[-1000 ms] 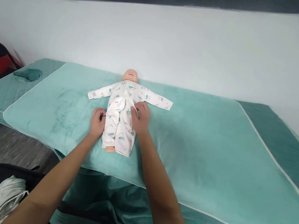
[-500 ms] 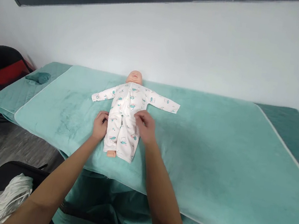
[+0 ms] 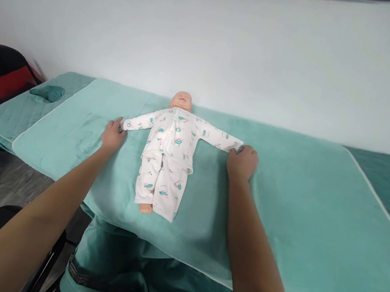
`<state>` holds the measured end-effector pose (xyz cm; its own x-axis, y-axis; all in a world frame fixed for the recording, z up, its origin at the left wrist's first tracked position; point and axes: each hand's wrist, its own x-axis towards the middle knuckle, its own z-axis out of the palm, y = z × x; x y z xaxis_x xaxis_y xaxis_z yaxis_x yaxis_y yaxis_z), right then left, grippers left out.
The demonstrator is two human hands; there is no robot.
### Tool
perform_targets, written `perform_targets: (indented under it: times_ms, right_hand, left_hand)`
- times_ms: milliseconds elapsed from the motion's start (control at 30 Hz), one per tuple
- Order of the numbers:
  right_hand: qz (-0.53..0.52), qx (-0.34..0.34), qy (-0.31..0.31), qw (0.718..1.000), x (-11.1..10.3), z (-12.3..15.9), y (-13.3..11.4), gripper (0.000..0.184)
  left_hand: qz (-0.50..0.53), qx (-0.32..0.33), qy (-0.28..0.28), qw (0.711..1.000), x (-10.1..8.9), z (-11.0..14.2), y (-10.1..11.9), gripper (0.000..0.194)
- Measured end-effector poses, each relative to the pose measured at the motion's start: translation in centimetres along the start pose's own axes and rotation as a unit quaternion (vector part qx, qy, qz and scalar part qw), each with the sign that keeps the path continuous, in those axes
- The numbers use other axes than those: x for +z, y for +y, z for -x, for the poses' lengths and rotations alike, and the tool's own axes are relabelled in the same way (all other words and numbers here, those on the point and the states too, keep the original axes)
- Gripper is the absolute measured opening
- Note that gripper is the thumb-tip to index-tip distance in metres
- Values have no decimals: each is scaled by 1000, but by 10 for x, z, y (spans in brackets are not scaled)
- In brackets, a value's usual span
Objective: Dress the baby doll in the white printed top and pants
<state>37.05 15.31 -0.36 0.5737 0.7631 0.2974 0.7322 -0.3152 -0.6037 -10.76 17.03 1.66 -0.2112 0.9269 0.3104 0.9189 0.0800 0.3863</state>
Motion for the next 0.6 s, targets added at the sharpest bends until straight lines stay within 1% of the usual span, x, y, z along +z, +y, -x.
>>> perform_targets:
  times_ms: [100,167,300,433,600]
  right_hand:
    - [-34,-6,-33,999,4,-11,2,14]
    - [-69,4,-27,997,4,-19,4,16]
    - [-125,20,7,992,1,-28,8,19]
    - [-204,44,37,977,-3,-30,6,22]
    - [-192,48,49,979,-2,-30,6,21]
  left_hand:
    - [-27,36,-14,999,4,-9,1,53]
    - [-36,44,-24,998,5,-15,0,54]
    - [-48,22,-17,998,6,-25,0,55]
    - [-46,-11,18,999,8,-30,4,45]
    - [-31,-38,38,998,7,-32,6,43]
